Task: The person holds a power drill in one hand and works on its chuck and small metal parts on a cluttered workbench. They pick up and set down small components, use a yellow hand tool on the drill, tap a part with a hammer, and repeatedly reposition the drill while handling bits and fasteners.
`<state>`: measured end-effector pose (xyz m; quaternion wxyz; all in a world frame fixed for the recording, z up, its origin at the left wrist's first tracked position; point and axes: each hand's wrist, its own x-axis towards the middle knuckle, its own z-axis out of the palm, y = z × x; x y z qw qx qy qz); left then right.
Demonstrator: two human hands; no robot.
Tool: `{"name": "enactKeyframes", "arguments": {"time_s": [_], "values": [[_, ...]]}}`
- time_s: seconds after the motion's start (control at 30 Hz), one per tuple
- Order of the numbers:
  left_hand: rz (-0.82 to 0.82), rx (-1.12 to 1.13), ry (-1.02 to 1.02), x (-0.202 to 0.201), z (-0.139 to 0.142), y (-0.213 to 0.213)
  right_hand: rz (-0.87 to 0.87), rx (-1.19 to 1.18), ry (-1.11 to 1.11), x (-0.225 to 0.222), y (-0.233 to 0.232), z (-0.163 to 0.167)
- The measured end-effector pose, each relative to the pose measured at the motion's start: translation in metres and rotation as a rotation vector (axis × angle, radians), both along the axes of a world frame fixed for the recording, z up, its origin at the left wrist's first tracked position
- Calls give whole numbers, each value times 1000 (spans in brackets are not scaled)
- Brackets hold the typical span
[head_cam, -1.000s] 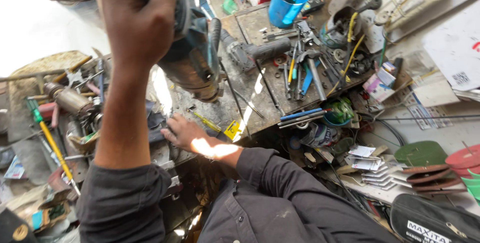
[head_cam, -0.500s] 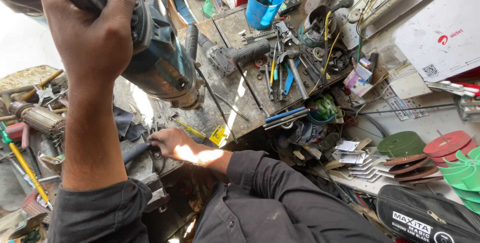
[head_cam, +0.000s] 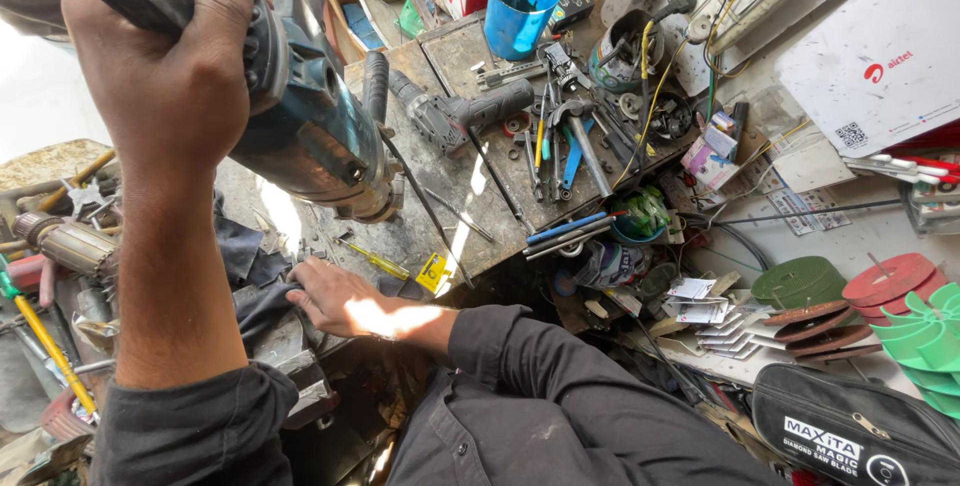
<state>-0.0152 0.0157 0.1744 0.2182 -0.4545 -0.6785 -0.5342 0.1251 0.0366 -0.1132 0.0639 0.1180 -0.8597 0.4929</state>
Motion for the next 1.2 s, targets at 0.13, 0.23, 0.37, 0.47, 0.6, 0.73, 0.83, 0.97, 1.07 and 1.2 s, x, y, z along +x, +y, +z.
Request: {"name": "enactKeyframes", "arguments": {"time_s": [0.13,0.23,0.37,0.47,0.6,0.73,0.83,0.97,1.07,1.2], "values": [[17,-4,-18,4,3,1,36,-18,25,-2,2,-10],[38,-5,-36,5,6,4,-13,-84,83,-3,10,-12],[57,-14,-155,4,8,7,-40,-184,70,-3,14,-9],[42,-9,-71,1,7,7,-107,-26,-99,-2,15,-3],[23,-15,-13,-2,0,4,42,93,-11,4,22,15],[5,-2,-19,-6,-5,1,285,-5,-19,25,54,39],[-15,5,-42,-8,-8,0,452,-19,-308,48,93,53],[-2,9,-9,-8,-9,-2,255,-326,-266,84,192,61],[18,3,-1,-7,-8,-1,-248,-142,-311,85,262,54],[-2,18,26,-4,-5,0,-788,-73,-225,89,347,43]]}}
